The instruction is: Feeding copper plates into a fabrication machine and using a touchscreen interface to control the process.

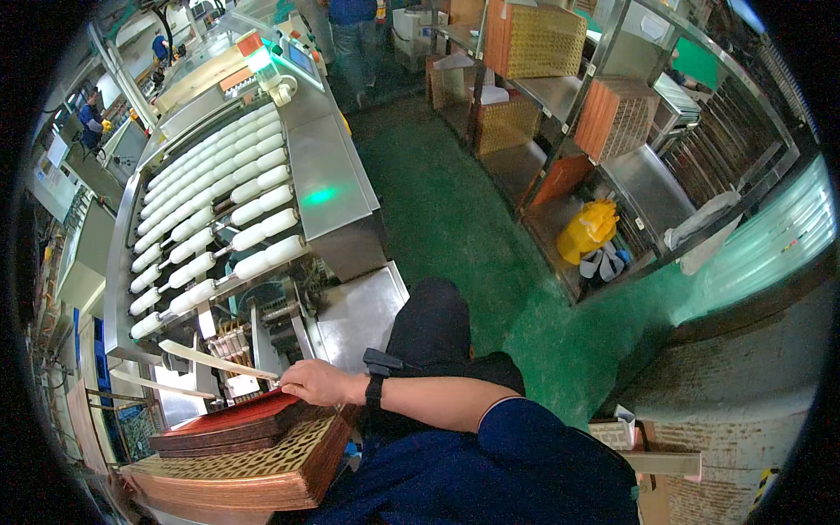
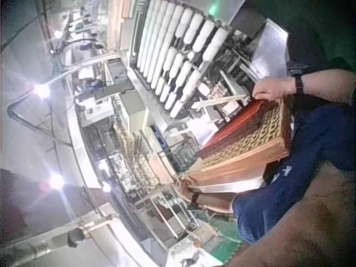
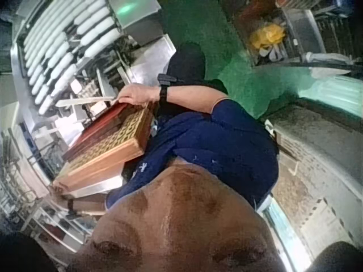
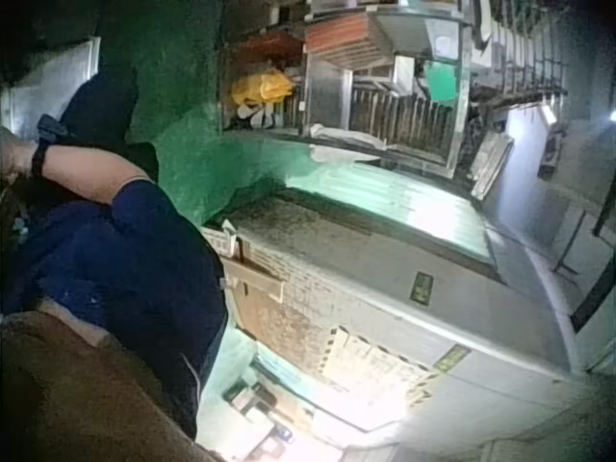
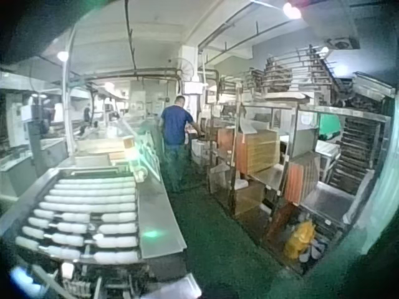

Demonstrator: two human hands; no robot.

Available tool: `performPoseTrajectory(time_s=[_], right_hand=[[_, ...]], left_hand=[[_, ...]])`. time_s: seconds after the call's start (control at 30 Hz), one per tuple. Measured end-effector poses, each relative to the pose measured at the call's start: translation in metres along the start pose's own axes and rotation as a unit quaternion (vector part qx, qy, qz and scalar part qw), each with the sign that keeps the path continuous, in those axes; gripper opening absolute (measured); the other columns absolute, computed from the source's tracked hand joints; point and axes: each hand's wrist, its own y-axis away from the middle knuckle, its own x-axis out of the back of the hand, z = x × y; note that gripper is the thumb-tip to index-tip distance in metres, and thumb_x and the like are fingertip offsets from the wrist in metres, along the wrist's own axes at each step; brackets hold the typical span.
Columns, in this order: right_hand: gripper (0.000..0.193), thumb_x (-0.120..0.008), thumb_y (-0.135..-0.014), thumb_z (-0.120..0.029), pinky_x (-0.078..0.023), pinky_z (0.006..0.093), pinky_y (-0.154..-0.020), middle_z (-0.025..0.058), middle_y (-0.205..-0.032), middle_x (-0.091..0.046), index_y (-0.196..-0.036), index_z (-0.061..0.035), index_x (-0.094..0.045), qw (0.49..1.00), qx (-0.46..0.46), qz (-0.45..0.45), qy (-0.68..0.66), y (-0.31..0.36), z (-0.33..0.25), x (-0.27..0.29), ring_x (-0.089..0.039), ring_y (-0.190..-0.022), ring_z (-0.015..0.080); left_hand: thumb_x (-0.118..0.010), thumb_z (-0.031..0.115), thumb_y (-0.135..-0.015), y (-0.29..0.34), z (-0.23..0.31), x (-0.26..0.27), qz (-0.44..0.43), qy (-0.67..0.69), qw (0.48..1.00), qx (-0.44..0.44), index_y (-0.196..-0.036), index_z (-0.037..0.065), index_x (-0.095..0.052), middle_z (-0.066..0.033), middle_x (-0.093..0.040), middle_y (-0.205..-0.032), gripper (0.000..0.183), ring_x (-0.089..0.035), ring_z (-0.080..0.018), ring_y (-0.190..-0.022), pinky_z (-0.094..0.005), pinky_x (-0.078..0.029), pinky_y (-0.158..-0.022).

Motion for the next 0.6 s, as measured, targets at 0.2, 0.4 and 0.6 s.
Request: performPoseTrajectory(time_s=[0.2,0.4,0.6], right_hand=[[0.025,-0.059,-0.099,-0.026,-0.049,0.0471,-0.085,0.016,-0.098,-0.069,-0.105,-0.0038,-0.069,1.0,0.009,0.021,0.007,0.004,0.009,-0.004,-0.062,-0.096,0.0371],[0.025,-0.059,-0.1,-0.025,-0.052,0.0439,-0.087,0.0147,-0.102,-0.07,-0.107,-0.0027,-0.069,0.999,-0.016,-0.003,0.035,0.002,0.011,-0.005,-0.065,-0.098,0.0347],[0.023,-0.063,-0.098,-0.023,-0.053,0.0428,-0.085,0.0149,-0.102,-0.071,-0.106,-0.0031,-0.071,0.999,-0.018,0.022,0.035,0.005,0.016,0.001,-0.066,-0.096,0.0346]], left_hand=[[-0.075,0.038,-0.093,-0.026,-0.023,0.001,0.019,-0.026,0.999,-0.007,-0.078,0.006,-0.067,-0.0023,-0.06,-0.066,0.037,-0.055,-0.0127,-0.06,-0.0287,-0.044,-0.056],[-0.069,0.042,-0.096,-0.074,-0.05,0.024,-0.008,-0.058,0.998,0.005,-0.09,0.006,-0.066,-0.0044,-0.061,-0.073,0.036,-0.058,-0.0148,-0.064,-0.031,-0.047,-0.057],[-0.056,0.05,-0.102,-0.096,-0.082,0.015,-0.013,-0.123,0.992,-0.024,-0.094,0.007,-0.061,-0.005,-0.058,-0.073,0.044,-0.054,-0.0134,-0.06,-0.0309,-0.042,-0.052]])
